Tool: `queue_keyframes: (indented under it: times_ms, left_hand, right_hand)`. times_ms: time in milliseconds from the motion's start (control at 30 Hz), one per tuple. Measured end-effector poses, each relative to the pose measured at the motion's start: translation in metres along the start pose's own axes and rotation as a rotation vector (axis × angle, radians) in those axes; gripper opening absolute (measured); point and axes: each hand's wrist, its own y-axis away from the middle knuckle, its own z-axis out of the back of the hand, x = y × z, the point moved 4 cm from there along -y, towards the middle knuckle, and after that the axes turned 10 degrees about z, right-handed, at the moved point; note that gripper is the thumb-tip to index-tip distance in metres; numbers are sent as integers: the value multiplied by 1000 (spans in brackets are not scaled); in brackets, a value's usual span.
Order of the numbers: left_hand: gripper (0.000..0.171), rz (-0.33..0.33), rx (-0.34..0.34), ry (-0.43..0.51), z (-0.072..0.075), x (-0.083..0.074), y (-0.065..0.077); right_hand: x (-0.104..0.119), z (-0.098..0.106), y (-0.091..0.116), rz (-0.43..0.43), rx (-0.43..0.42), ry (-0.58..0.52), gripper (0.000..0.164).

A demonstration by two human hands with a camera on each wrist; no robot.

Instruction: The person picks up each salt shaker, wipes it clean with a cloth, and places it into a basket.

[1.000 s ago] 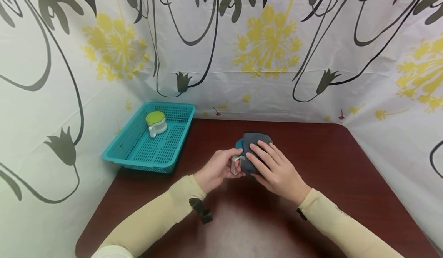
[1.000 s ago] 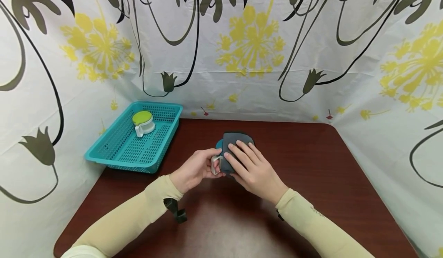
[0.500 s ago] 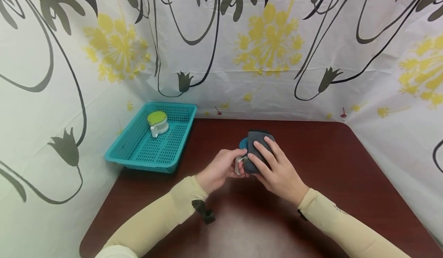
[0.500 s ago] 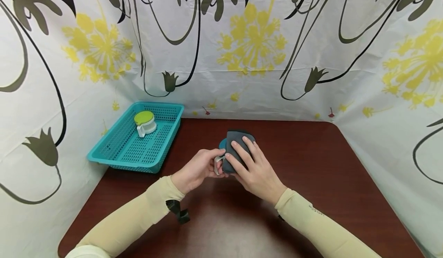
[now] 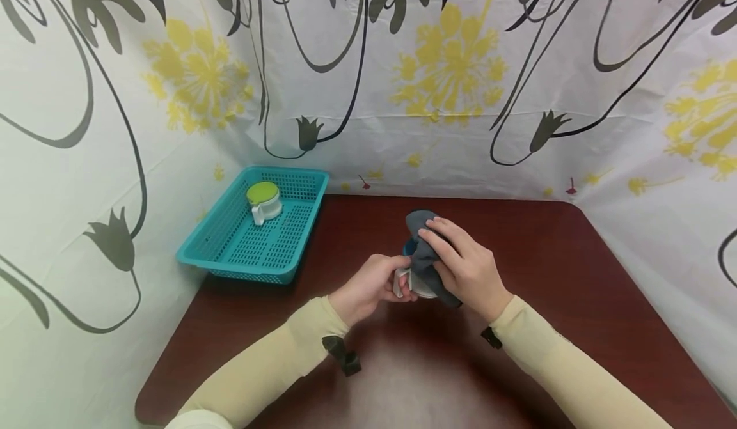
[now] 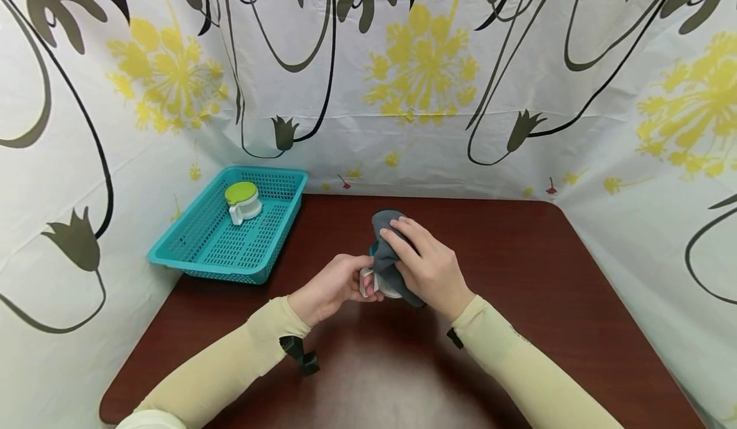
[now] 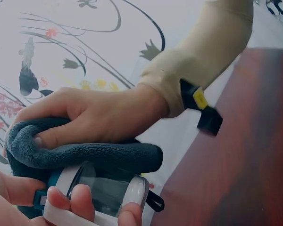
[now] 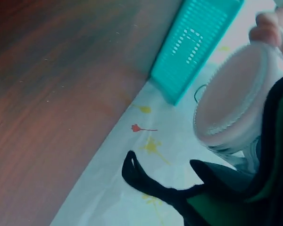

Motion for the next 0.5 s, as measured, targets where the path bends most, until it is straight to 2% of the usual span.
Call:
queue_keyframes:
  times_ms: [100, 267, 500]
  left_hand:
    - [35, 4, -10, 30, -1, 0, 1]
    - [29, -7, -29, 60, 1, -4, 3]
    - [30, -18, -15, 85, 7, -10, 3]
  right_hand:
    - [2, -1, -2, 25, -14, -6, 35]
    - [11, -7, 3, 82, 22, -4, 39]
    - [18, -10, 19, 73, 71, -12, 40]
